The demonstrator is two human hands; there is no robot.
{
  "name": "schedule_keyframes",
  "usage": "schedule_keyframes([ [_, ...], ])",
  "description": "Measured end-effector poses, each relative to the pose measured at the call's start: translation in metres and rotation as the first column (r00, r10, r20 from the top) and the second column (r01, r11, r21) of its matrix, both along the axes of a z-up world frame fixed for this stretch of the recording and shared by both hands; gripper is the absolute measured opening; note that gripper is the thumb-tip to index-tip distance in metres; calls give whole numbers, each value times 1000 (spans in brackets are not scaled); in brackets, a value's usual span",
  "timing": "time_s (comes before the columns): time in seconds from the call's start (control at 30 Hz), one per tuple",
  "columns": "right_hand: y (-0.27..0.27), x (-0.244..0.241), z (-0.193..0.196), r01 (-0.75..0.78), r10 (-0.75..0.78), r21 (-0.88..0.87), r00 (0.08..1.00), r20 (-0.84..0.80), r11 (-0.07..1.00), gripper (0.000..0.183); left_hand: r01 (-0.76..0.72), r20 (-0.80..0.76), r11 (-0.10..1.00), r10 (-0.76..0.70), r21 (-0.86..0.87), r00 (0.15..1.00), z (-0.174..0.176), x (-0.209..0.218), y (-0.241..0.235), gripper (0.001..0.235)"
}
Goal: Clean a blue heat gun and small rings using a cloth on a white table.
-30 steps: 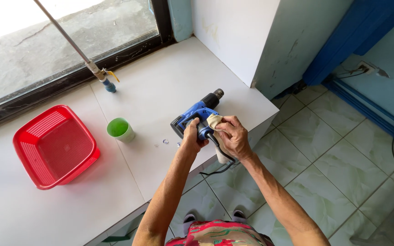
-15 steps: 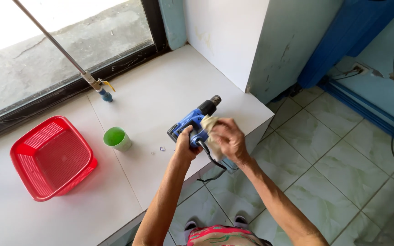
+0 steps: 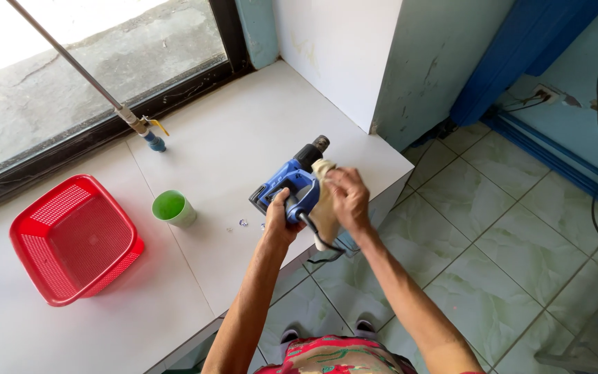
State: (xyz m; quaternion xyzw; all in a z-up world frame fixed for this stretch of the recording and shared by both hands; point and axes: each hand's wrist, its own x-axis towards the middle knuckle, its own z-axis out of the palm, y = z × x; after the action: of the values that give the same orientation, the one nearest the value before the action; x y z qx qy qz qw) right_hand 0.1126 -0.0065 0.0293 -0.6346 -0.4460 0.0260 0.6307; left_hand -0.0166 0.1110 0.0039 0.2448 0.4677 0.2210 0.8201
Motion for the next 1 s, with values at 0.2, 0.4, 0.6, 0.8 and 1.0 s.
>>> schedule_keyframes([
  [0.2,-3,52,-24,-171,314,272,668,-675,947,31,-14,56,1000,14,7,998,-4,-25,-15,38],
  [0.4,13,14,-16,-492,402,45,651,-644,869,41,-44,163,999,42,10,986,-1,-32,-26,33],
  [0.6,-10,9,-13,-395,253,-120,765,-592,911,34,-39,73,994,32,100,997,-21,-26,-37,35],
  [0.8,-52,0,-61,-335,261,29,676,-689,942,29,-24,-6,978,26,205,1000,-21,-21,-48,33],
  [1.0,-94,23,-58,-583,390,-47,598,-700,811,25,85,-177,938,-26,336,984,-35,-17,-30,44],
])
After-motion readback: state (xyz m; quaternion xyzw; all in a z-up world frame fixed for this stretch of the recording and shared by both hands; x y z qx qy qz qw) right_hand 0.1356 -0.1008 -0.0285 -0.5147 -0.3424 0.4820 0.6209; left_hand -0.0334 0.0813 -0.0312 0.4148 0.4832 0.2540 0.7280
